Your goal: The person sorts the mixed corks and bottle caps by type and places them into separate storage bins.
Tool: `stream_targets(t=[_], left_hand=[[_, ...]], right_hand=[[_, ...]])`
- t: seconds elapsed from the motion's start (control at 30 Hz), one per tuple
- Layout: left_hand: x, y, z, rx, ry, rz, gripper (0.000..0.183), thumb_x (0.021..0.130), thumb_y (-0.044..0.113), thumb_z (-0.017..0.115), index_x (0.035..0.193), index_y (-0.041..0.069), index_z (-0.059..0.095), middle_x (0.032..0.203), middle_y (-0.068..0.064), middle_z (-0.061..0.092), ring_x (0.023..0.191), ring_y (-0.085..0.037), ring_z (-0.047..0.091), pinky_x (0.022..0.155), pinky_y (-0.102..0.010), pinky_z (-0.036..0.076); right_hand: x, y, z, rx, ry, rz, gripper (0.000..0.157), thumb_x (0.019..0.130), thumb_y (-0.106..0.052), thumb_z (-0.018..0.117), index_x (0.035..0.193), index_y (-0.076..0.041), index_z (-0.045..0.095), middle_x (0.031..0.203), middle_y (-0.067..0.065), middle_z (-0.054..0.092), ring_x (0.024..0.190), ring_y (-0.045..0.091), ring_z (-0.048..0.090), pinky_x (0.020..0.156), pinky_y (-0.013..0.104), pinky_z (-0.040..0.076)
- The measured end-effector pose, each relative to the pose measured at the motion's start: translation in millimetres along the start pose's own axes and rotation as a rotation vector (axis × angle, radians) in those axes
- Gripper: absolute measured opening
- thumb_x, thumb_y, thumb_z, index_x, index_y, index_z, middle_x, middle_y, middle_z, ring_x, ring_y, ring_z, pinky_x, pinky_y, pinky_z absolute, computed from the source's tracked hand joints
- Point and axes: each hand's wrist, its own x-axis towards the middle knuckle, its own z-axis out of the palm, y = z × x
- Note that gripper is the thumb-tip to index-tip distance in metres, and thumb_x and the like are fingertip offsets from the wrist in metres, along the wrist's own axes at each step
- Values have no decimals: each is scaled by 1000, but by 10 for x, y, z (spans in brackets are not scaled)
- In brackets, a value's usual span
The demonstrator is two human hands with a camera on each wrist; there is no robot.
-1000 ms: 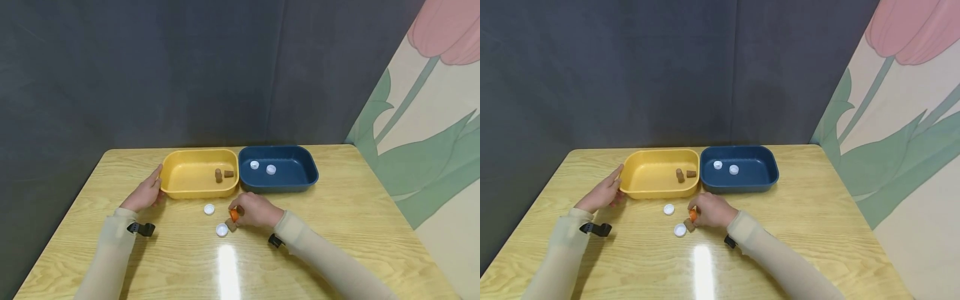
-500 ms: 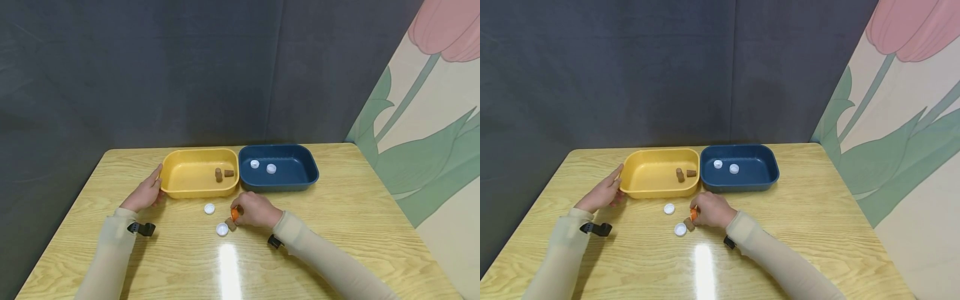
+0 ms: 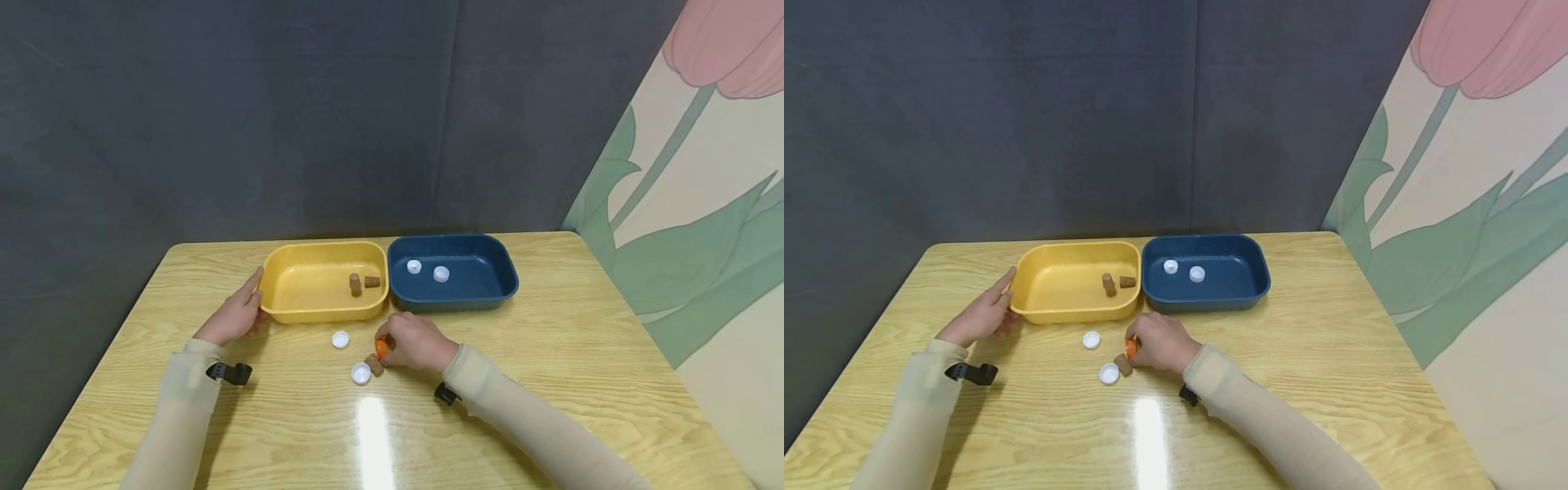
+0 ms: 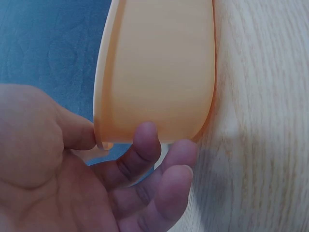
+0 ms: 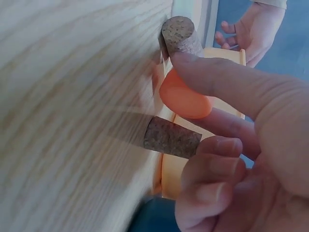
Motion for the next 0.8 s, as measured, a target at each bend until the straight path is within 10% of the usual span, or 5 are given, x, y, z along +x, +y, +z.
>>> stream_targets(t=[0.8], left_hand=[[4,-11,1,-7,-4,-2,57,112,23,20,161,14,-7,91,-18,52,74,-28,57,61,-40,51]], right_hand=[[-116,62,-241,205,82,45,39,76,-24,90,110,-8,78,82,11,63,69,14,46,59,24,36]])
